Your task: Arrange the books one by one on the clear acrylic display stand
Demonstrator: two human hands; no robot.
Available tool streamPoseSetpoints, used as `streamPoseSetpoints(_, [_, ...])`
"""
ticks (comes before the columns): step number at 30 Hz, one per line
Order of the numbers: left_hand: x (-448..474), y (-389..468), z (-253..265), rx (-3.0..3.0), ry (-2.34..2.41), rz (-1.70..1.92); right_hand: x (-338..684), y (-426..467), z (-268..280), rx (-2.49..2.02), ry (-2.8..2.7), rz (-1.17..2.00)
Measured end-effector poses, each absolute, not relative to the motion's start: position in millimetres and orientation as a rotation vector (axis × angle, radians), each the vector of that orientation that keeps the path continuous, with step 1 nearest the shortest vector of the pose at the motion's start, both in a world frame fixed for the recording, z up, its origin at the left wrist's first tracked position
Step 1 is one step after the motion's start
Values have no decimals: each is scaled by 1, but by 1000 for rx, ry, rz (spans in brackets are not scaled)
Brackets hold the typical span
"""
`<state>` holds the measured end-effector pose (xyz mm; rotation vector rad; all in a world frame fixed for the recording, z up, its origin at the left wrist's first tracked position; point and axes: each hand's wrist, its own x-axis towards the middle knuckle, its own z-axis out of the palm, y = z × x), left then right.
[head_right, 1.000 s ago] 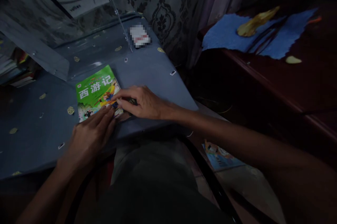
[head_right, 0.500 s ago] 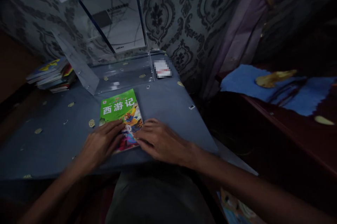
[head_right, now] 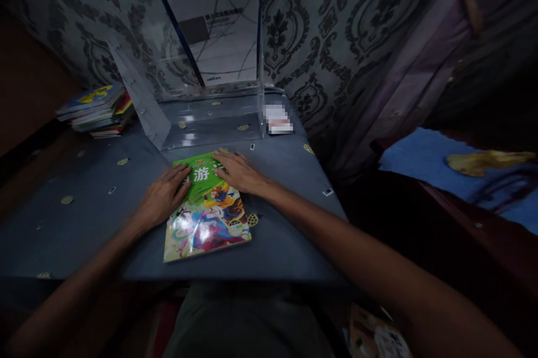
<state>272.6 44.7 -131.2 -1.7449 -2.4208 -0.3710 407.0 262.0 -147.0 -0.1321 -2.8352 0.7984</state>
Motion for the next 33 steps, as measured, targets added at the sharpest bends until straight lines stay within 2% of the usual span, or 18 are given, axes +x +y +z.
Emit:
streamPoseSetpoints(10, [274,42,-138,-1729,-2429,-481,417,250,-153,-176,-2828,728])
streamPoseSetpoints(20, [274,42,-146,-1687,-2438,-596,507,193,-148,-88,-2898,660])
streamPoseSetpoints(27, [284,40,-144,-1370,-2636,-589,511,195,-140,-108,-2940,747])
streamPoseSetpoints(30, [280,38,-139,-1374,-2702,-777,505,202,-137,-146,-2918,872])
streamPoseSetpoints(33, [270,37,-134,-1320,-2713,-1304,494,203,-138,-198,-2895,922])
